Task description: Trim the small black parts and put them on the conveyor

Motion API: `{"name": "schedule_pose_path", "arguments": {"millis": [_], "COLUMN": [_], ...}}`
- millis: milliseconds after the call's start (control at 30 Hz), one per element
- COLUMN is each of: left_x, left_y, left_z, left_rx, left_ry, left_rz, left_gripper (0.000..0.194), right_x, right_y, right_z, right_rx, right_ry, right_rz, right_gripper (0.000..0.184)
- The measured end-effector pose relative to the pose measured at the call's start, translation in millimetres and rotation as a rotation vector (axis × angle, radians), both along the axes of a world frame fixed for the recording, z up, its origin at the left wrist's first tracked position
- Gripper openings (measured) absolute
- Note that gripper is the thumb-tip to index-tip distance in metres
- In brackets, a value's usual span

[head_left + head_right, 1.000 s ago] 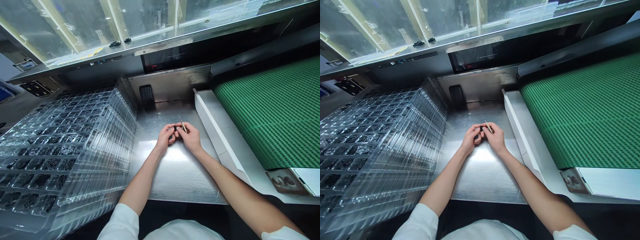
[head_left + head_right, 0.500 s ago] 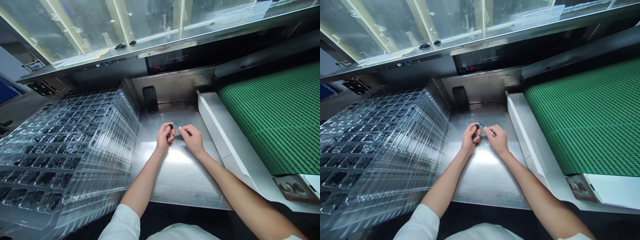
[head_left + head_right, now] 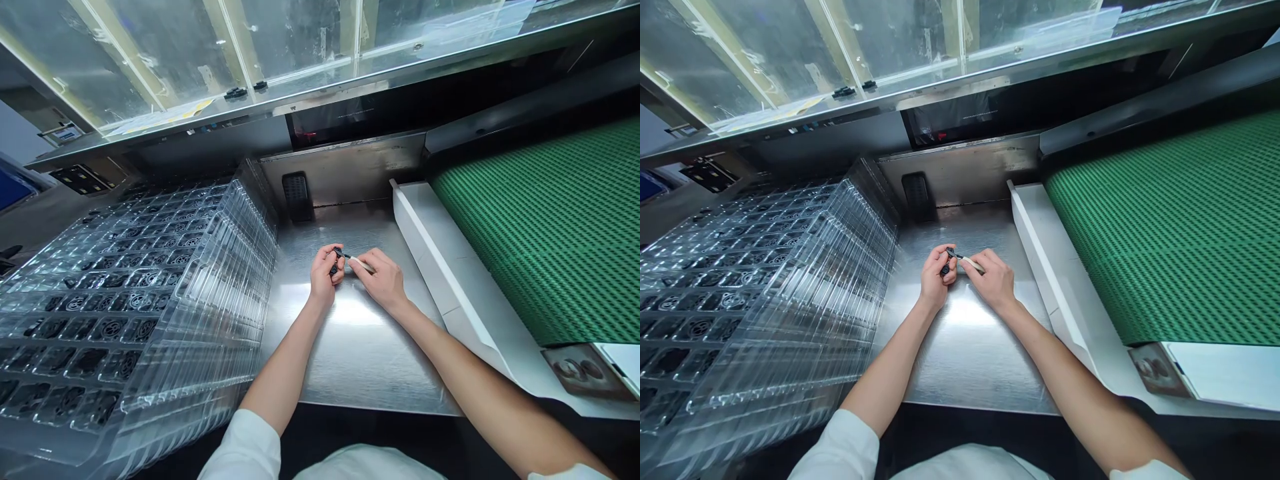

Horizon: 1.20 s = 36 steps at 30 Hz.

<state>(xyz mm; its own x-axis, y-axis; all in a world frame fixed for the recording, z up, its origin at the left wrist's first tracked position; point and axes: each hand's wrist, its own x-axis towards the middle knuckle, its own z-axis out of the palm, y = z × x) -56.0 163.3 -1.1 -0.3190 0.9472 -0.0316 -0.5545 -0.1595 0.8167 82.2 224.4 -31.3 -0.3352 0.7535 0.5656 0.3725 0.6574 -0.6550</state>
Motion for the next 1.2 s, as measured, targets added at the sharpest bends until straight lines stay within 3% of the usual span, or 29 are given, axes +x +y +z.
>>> {"name": "schedule_pose_path", "arguments": {"millis": [333,1200], "left_x": [-1.1,-2.0], "left_y": [0.7,-0.2], "left_z": [-1.7,1.8], "left_rx": [0.045,0.067], "left_ry": [0.007,-0.005], "left_rz": [-0.009,-0.032], "left_gripper": [0.044,0.042], "right_x": [-0.3,0.8], "right_y": [-2.3,-2.4], "right_z": [2.2,2.7], "right_rx": [0.005,0.064], "right_ry": [-0.001,0.011], "right_rz": [-0.021,-0.039], "right_gripper": [0.056,0.048]}}
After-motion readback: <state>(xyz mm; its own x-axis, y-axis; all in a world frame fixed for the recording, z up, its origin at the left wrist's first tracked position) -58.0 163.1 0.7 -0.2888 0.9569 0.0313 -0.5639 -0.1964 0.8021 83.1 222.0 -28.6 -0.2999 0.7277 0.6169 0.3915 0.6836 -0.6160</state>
